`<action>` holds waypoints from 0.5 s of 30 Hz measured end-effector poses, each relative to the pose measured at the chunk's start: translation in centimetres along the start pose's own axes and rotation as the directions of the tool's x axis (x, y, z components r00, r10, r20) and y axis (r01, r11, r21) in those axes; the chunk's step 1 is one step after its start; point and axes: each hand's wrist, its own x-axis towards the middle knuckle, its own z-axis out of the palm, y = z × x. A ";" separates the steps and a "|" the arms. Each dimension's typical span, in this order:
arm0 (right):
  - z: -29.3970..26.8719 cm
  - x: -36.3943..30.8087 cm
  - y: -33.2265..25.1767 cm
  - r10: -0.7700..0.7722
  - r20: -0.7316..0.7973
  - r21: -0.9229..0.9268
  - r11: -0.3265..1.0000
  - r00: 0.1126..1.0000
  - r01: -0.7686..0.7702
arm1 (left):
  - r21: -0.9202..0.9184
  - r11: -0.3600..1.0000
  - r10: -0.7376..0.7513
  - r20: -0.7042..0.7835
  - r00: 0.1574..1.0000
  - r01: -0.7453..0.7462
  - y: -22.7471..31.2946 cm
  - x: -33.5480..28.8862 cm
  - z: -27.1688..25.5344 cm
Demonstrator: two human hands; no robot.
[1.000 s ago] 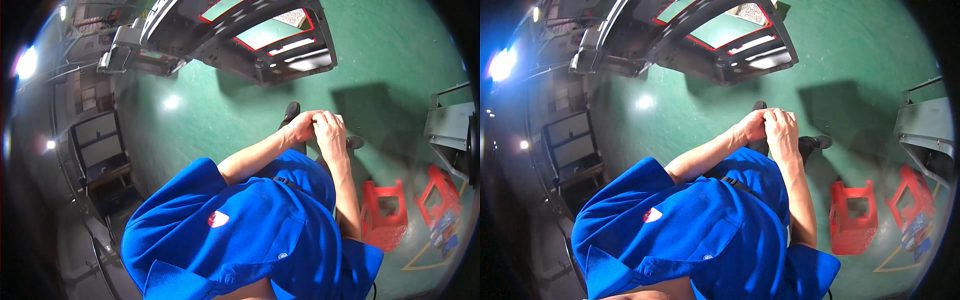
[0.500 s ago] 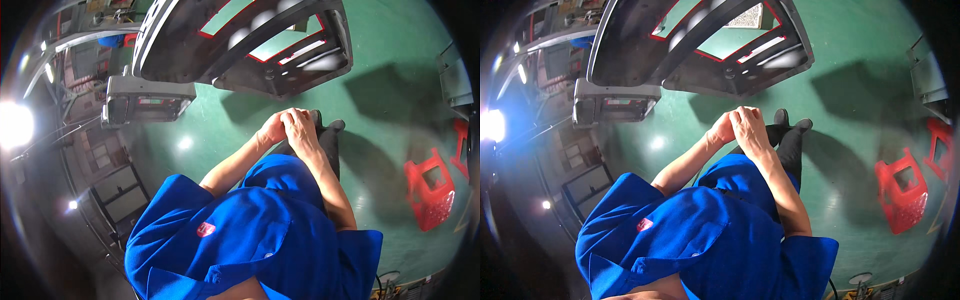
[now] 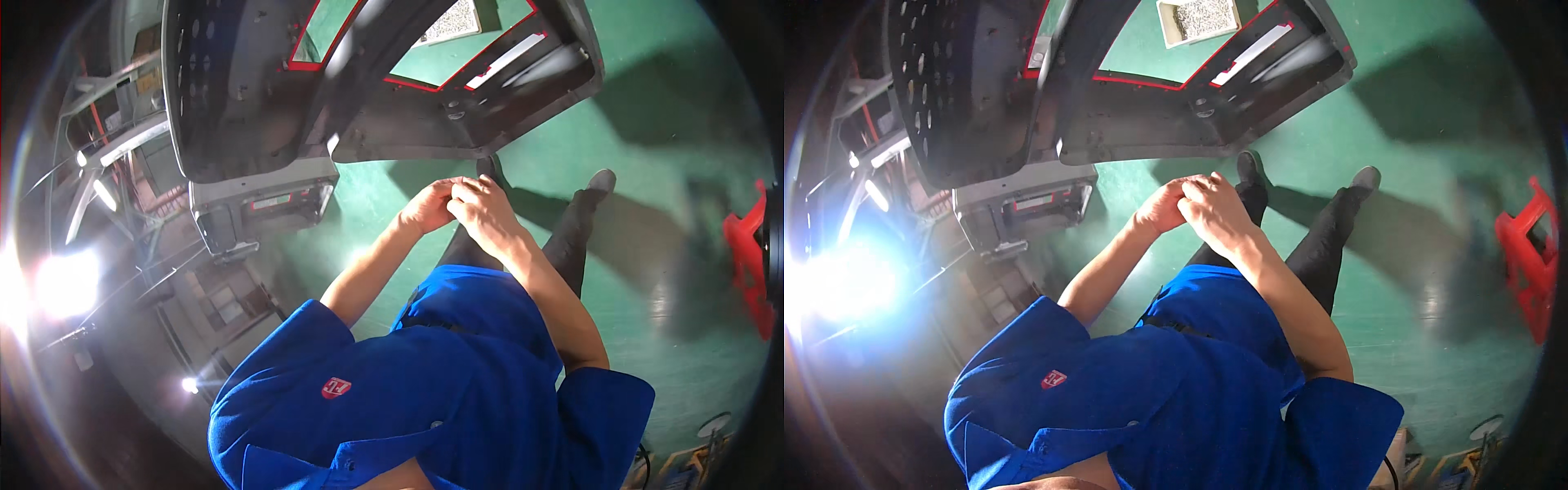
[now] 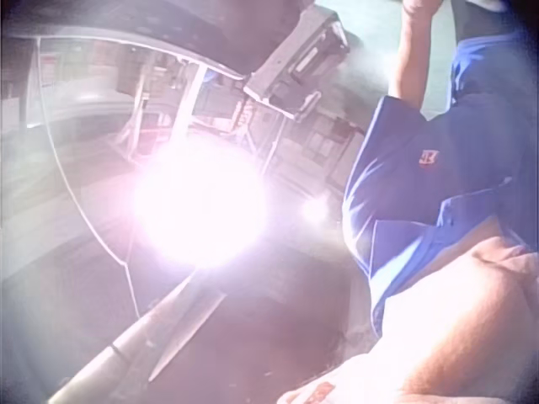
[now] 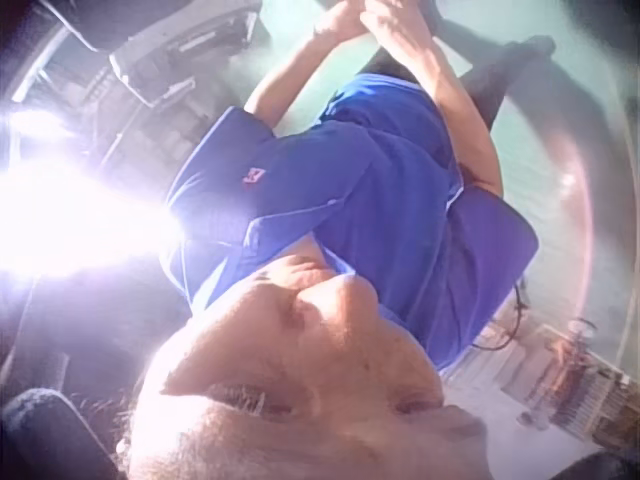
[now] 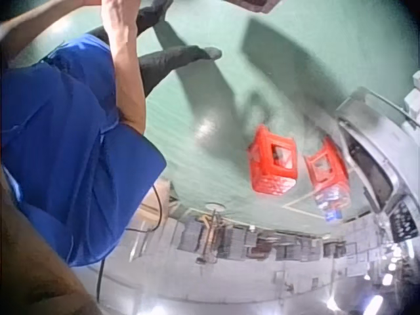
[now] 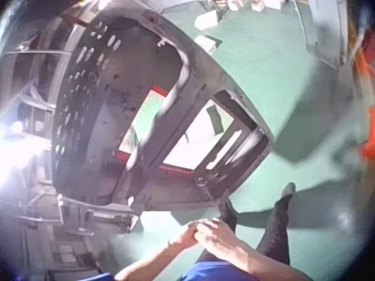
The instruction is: Assembling industrial metal housing units by inserting components and checking fit.
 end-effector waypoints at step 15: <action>10.2 8.0 18.6 0.940 -0.262 0.957 0.224 0.217 0.183 | 0.626 0.720 -0.378 -0.012 0.926 0.301 10.8 0.3 -6.1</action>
